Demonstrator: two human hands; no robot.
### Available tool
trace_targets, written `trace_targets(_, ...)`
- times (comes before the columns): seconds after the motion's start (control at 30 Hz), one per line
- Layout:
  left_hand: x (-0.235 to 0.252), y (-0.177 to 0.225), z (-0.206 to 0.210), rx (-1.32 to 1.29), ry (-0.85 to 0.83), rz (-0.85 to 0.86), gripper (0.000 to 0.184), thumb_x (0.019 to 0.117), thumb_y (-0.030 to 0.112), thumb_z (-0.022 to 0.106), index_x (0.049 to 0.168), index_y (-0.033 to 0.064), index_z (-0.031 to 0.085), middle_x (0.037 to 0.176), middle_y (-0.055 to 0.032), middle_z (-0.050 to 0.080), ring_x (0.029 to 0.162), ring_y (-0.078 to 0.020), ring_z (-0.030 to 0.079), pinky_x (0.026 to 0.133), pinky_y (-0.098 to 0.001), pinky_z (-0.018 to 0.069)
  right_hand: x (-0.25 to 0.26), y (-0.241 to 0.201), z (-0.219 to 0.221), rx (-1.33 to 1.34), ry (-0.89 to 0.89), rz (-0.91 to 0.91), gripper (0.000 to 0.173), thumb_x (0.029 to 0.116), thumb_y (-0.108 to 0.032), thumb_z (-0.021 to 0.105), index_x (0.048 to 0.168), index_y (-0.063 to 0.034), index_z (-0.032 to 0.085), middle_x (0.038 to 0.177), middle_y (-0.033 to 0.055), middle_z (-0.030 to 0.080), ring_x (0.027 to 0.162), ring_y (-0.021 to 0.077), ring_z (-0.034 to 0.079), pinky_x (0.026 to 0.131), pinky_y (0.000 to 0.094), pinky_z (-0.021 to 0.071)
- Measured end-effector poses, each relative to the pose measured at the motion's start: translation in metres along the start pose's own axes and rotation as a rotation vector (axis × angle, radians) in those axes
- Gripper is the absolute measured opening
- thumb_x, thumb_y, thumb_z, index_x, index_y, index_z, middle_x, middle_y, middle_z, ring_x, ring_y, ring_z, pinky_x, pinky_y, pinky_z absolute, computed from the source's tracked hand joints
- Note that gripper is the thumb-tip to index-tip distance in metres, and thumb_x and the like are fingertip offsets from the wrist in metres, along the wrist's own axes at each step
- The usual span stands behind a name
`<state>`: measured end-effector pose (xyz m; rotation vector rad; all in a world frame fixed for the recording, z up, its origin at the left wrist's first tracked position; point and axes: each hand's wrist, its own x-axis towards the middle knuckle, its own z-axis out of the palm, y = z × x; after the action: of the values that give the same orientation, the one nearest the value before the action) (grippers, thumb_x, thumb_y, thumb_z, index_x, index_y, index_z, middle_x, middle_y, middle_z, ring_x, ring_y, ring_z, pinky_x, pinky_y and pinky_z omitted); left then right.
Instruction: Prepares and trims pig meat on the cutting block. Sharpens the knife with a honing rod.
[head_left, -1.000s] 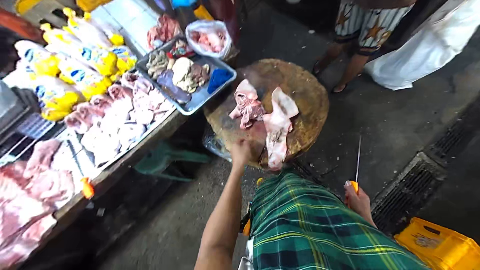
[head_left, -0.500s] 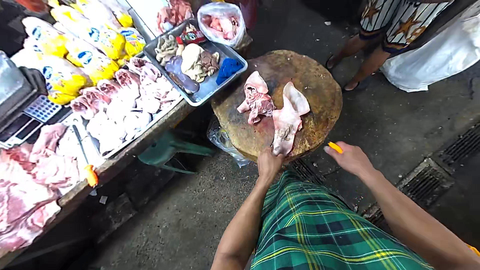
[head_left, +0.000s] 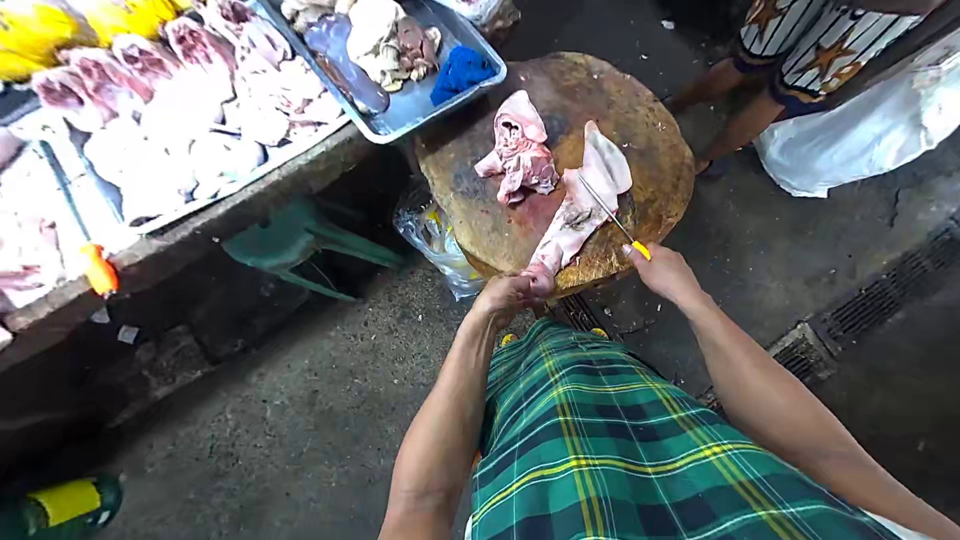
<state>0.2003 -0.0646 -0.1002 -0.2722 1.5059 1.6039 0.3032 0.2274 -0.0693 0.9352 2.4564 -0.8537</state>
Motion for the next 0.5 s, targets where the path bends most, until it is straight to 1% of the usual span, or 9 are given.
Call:
trace_targets(0.07, -0.011, -0.016, 0.007, -0.248, 0.056, 0.031, 0.027, 0.0966, 0.0, 0.057, 0.123, -0.0028, 0.061, 0.102, -0.014, 0.071, 0.087, -0.0213, 0.07, 0.083, -0.04, 0.0604, 0.004, 0.017, 0.004, 0.079, -0.054, -0.032, 0.073, 0.1007, -0.071, 0.041, 0.119, -0.0045, 0.064, 0.091, 0.0224, 0.067, 0.077, 0.0397, 0.068, 0.069, 0.0627, 0.0559)
trace_targets(0.1, -0.014, -0.022, 0.012, -0.316, 0.099, 0.038, 0.02, 0.0966, 0.002, 0.058, 0.116, -0.0019, 0.062, 0.096, -0.0123, 0.07, 0.082, -0.0202, 0.069, 0.08, -0.0389, 0.0601, 0.009, 0.022, 0.003, 0.106, -0.11, -0.033, 0.072, 0.1006, -0.072, 0.041, 0.12, -0.0057, 0.063, 0.087, 0.0181, 0.066, 0.068, 0.0333, 0.065, 0.063, 0.0555, 0.0566)
trace_targets(0.13, -0.014, -0.029, 0.017, -0.381, 0.134, 0.035, 0.017, 0.0976, 0.006, 0.059, 0.113, -0.0003, 0.062, 0.093, -0.0112, 0.069, 0.08, -0.0196, 0.068, 0.078, -0.0384, 0.0603, 0.011, 0.027, 0.002, 0.129, -0.161, -0.028, 0.072, 0.1004, -0.072, 0.04, 0.12, -0.0064, 0.062, 0.084, 0.0148, 0.066, 0.062, 0.0282, 0.063, 0.059, 0.0496, 0.0567)
trace_targets(0.2, -0.013, -0.041, 0.028, -0.488, 0.223, 0.029, 0.02, 0.1016, 0.015, 0.059, 0.117, 0.0021, 0.062, 0.095, -0.0104, 0.069, 0.079, -0.0192, 0.069, 0.076, -0.0373, 0.0608, 0.014, 0.036, -0.004, 0.159, -0.231, -0.026, 0.071, 0.0998, -0.073, 0.041, 0.12, -0.0076, 0.061, 0.082, 0.011, 0.065, 0.058, 0.0223, 0.061, 0.055, 0.0421, 0.0555)
trace_targets(0.27, -0.012, -0.048, 0.041, -0.579, 0.303, 0.038, 0.025, 0.1032, 0.02, 0.058, 0.121, 0.0035, 0.062, 0.101, -0.0106, 0.069, 0.082, -0.0202, 0.069, 0.076, -0.038, 0.0606, 0.016, 0.045, -0.011, 0.162, -0.255, -0.043, 0.069, 0.0997, -0.072, 0.044, 0.121, -0.0082, 0.062, 0.082, 0.0092, 0.066, 0.057, 0.0201, 0.061, 0.054, 0.0396, 0.0558)
trace_targets(0.33, -0.014, -0.051, 0.054, -0.603, 0.34, 0.064, 0.028, 0.1027, 0.021, 0.056, 0.125, 0.0034, 0.059, 0.109, -0.0126, 0.067, 0.087, -0.0231, 0.07, 0.078, -0.0394, 0.0615, 0.015, 0.052, -0.018, 0.132, -0.233, -0.101, 0.065, 0.0998, -0.068, 0.049, 0.12, -0.0079, 0.061, 0.081, 0.0089, 0.067, 0.058, 0.0204, 0.063, 0.056, 0.0407, 0.0576)
trace_targets(0.4, -0.013, -0.048, 0.069, -0.566, 0.422, 0.078, 0.029, 0.1025, 0.023, 0.058, 0.124, 0.0032, 0.061, 0.104, -0.0128, 0.07, 0.083, -0.0221, 0.071, 0.072, -0.0369, 0.0616, 0.01, 0.054, -0.025, 0.018, -0.155, -0.231, 0.058, 0.1016, -0.06, 0.055, 0.126, -0.0079, 0.061, 0.087, 0.0144, 0.069, 0.069, 0.0289, 0.069, 0.067, 0.0526, 0.0595)
trace_targets(0.47, -0.006, -0.044, 0.079, -0.559, 0.501, 0.088, 0.03, 0.1037, 0.025, 0.059, 0.124, 0.0026, 0.06, 0.099, -0.0122, 0.07, 0.077, -0.0201, 0.071, 0.067, -0.0344, 0.0613, 0.006, 0.05, -0.029, -0.092, -0.085, -0.385, 0.05, 0.1037, -0.049, 0.058, 0.129, -0.006, 0.062, 0.096, 0.0228, 0.07, 0.087, 0.0415, 0.07, 0.079, 0.0663, 0.0536)
trace_targets(0.5, -0.003, -0.046, 0.082, -0.574, 0.53, 0.094, 0.028, 0.103, 0.024, 0.059, 0.122, 0.0023, 0.061, 0.095, -0.0116, 0.07, 0.074, -0.0189, 0.07, 0.065, -0.0331, 0.0607, 0.005, 0.048, -0.03, -0.145, -0.076, -0.437, 0.048, 0.1042, -0.047, 0.058, 0.129, -0.0056, 0.062, 0.097, 0.0247, 0.07, 0.09, 0.0446, 0.069, 0.08, 0.0686, 0.0523)
